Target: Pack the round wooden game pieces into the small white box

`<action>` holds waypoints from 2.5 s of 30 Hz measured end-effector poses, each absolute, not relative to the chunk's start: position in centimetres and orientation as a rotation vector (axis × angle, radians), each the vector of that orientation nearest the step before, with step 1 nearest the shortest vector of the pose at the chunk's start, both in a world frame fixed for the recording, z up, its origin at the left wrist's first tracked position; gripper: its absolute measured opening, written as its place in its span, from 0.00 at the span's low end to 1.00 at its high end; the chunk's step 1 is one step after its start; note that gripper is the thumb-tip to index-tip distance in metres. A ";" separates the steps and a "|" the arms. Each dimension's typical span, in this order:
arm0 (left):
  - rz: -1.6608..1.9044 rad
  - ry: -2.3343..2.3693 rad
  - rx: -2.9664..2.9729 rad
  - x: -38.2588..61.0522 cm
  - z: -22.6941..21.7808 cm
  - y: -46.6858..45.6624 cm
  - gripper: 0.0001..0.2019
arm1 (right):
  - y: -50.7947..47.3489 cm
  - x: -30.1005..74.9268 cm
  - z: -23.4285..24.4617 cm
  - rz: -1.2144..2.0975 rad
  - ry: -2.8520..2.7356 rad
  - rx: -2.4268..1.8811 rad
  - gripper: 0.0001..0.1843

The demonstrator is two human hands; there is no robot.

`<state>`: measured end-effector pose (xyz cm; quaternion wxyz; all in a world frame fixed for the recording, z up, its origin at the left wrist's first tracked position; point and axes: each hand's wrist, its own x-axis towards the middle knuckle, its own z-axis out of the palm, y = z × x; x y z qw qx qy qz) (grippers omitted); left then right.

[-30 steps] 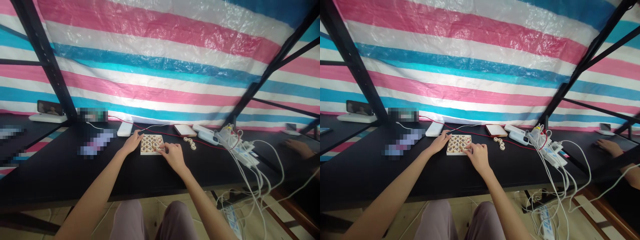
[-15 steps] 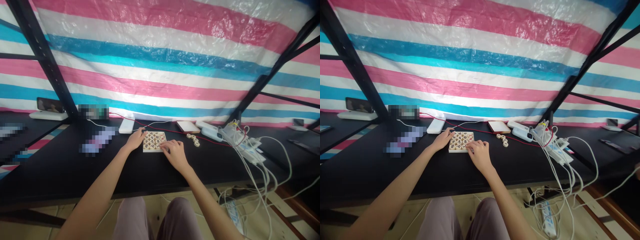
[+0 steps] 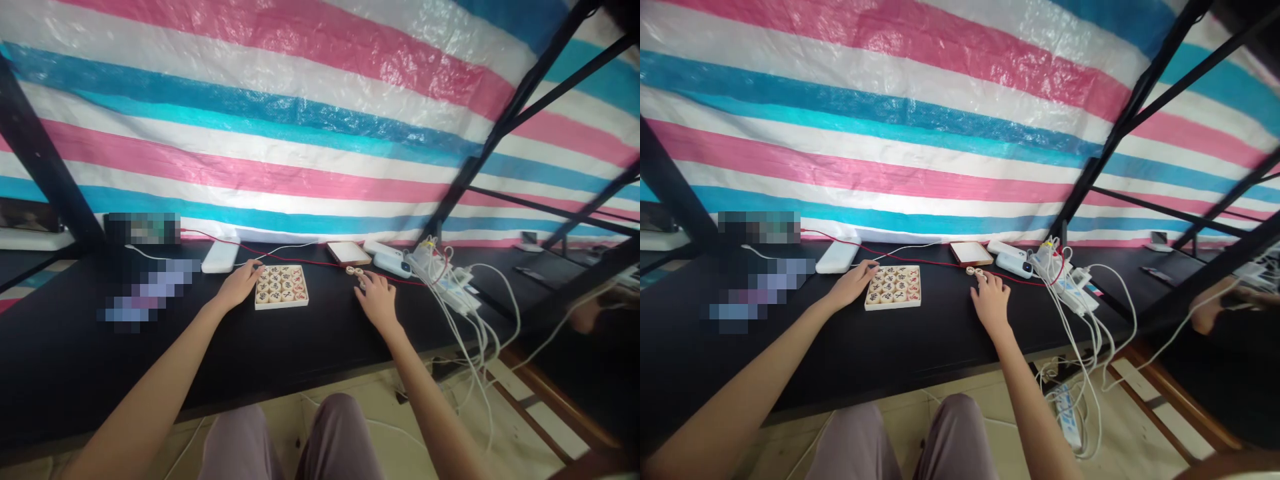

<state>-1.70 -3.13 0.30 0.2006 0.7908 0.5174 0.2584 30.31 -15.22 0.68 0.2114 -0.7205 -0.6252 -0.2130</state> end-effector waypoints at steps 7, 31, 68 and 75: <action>0.715 1.447 2.218 -1.6 0.4 -3.2 0.22 | -17.0 33.5 -0.5 -0.299 -1.882 -1.941 0.09; 0.762 1.443 2.180 -1.8 0.6 -3.5 0.20 | -6.6 21.2 1.2 -0.116 -1.966 -1.432 0.08; 0.758 1.431 2.226 -1.8 0.4 -3.1 0.21 | -10.5 25.3 1.0 0.114 -1.689 -1.623 0.15; 0.765 1.452 2.214 -1.8 0.3 -2.8 0.22 | -9.4 21.3 1.3 -0.002 -1.827 -1.576 0.13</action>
